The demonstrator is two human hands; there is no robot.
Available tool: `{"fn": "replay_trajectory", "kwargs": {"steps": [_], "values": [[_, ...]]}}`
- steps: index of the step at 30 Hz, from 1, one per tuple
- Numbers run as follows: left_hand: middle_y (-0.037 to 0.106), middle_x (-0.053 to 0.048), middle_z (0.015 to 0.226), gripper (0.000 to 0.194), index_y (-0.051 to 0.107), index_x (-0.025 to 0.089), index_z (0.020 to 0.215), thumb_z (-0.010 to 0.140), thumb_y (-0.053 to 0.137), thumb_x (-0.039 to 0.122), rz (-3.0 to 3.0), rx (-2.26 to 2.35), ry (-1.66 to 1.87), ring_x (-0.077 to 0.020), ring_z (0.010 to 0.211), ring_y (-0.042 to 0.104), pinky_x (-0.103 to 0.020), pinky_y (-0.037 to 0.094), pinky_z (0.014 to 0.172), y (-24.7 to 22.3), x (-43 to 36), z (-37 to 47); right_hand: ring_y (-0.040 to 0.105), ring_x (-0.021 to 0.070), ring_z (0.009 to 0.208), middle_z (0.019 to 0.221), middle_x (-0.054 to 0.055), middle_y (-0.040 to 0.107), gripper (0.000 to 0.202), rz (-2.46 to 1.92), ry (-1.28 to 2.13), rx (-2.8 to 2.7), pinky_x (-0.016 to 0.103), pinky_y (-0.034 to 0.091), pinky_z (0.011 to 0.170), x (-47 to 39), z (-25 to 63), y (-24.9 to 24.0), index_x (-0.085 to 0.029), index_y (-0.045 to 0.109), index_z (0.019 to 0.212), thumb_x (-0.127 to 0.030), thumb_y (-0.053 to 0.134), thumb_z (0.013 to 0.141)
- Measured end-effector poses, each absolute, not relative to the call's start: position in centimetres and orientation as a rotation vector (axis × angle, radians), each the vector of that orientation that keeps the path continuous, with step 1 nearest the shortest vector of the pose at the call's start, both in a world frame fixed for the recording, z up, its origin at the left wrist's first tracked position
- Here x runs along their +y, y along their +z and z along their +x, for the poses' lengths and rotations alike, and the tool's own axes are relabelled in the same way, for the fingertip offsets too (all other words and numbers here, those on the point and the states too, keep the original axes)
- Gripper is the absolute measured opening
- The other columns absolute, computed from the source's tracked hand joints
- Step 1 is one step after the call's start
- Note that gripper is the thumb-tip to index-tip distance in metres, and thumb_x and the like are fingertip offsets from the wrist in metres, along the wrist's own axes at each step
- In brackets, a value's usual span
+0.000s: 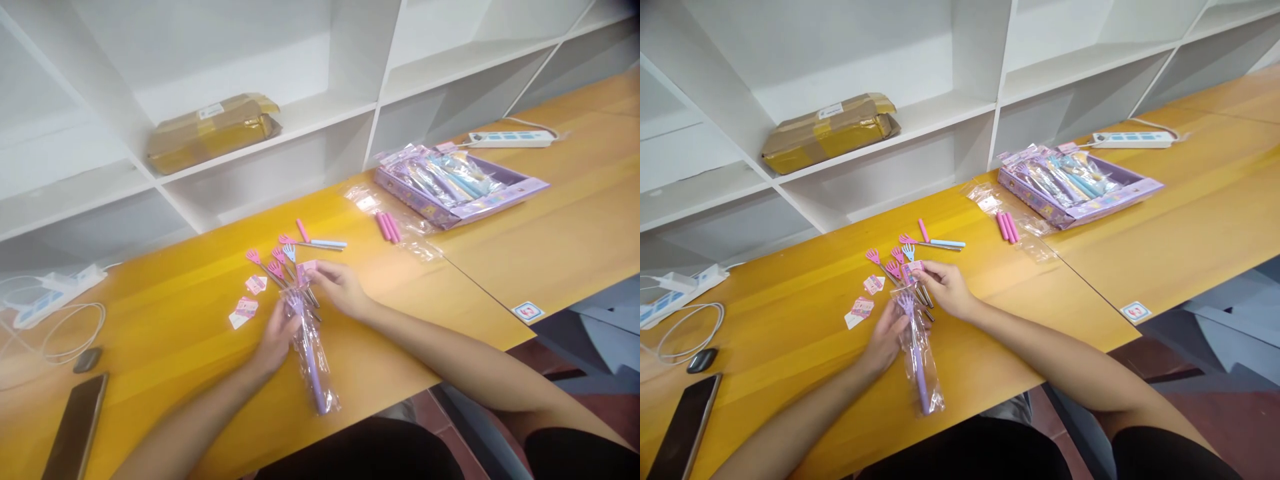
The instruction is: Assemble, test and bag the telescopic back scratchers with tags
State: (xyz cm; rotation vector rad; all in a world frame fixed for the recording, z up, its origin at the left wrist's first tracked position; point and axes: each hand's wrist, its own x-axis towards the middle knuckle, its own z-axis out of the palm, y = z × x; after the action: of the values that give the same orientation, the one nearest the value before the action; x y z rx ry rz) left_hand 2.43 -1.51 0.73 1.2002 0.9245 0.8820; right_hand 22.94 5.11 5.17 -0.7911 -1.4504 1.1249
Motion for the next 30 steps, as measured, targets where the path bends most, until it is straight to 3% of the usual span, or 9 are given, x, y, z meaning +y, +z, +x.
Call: {"fn": "replay_trajectory", "kwargs": {"steps": [3,6,10,14,18,23,27,30], "values": [[0.067,-0.010,0.144,0.063,0.046,0.034,0.155,0.100,0.071,0.049,1.065,0.922,1.097,-0.0257,0.117,0.072,-0.038,0.060,0.094,0.8,-0.3,2.1,0.069,0.0176,0.083,0.087,0.003,0.074,0.040,-0.725,1.233,-1.441,0.033,0.059,0.085,5.0,22.7,5.0,-0.018,0.075,0.093,-0.056,0.067,0.102],[0.073,-0.011,0.134,0.051,0.063,0.028,0.139,0.095,0.078,0.050,1.076,0.929,1.132,-0.0281,0.118,0.071,-0.040,0.059,0.098,0.7,0.3,1.7,0.069,0.0169,0.078,0.085,0.003,0.073,0.039,-0.683,1.355,-1.458,0.032,0.060,0.080,4.8,22.6,5.1,-0.018,0.074,0.092,-0.055,0.068,0.101],[0.079,-0.009,0.110,0.035,0.072,0.020,0.105,0.094,0.078,0.052,1.143,0.952,1.048,-0.0265,0.103,0.075,-0.040,0.060,0.095,0.6,0.1,1.4,0.068,0.0167,0.076,0.087,0.003,0.073,0.038,-0.724,1.393,-1.493,0.031,0.059,0.075,4.6,22.3,4.8,-0.018,0.072,0.097,-0.056,0.068,0.101],[0.078,-0.006,0.088,0.039,0.067,0.019,0.092,0.098,0.072,0.057,1.107,0.986,0.962,-0.0207,0.076,0.076,-0.032,0.062,0.071,0.7,-0.1,1.3,0.067,0.0165,0.077,0.087,0.003,0.069,0.039,-0.753,1.370,-1.549,0.030,0.057,0.072,4.9,22.0,3.8,-0.017,0.070,0.100,-0.056,0.064,0.103],[0.076,-0.004,0.075,0.045,0.065,0.018,0.090,0.094,0.074,0.062,1.051,1.046,0.886,-0.0185,0.060,0.073,-0.026,0.056,0.054,1.0,0.0,1.4,0.062,0.0158,0.077,0.087,0.003,0.068,0.037,-0.815,1.178,-1.672,0.029,0.052,0.072,5.2,22.1,3.2,-0.017,0.069,0.098,-0.051,0.058,0.107],[0.081,-0.012,0.088,0.047,0.074,0.015,0.096,0.092,0.077,0.061,0.972,1.039,0.910,-0.0240,0.075,0.079,-0.030,0.062,0.062,1.3,-0.1,1.6,0.061,0.0178,0.091,0.094,0.005,0.064,0.029,-0.749,0.758,-1.787,0.033,0.050,0.086,5.2,23.2,4.6,-0.018,0.068,0.094,-0.036,0.052,0.112],[0.082,-0.016,0.095,0.048,0.080,0.012,0.098,0.091,0.078,0.059,0.888,0.991,0.934,-0.0277,0.082,0.080,-0.037,0.065,0.069,1.3,-0.1,1.8,0.059,0.0173,0.088,0.094,0.005,0.061,0.024,-0.608,0.730,-1.914,0.032,0.050,0.082,4.9,23.9,5.7,-0.019,0.068,0.099,-0.030,0.052,0.112],[0.082,-0.014,0.093,0.041,0.083,0.013,0.097,0.089,0.082,0.054,0.874,0.955,1.001,-0.0271,0.084,0.079,-0.038,0.065,0.076,1.2,0.1,1.9,0.060,0.0172,0.088,0.097,0.006,0.062,0.021,-0.514,0.748,-2.031,0.032,0.052,0.080,4.6,23.7,5.6,-0.018,0.069,0.103,-0.025,0.051,0.111]]}}
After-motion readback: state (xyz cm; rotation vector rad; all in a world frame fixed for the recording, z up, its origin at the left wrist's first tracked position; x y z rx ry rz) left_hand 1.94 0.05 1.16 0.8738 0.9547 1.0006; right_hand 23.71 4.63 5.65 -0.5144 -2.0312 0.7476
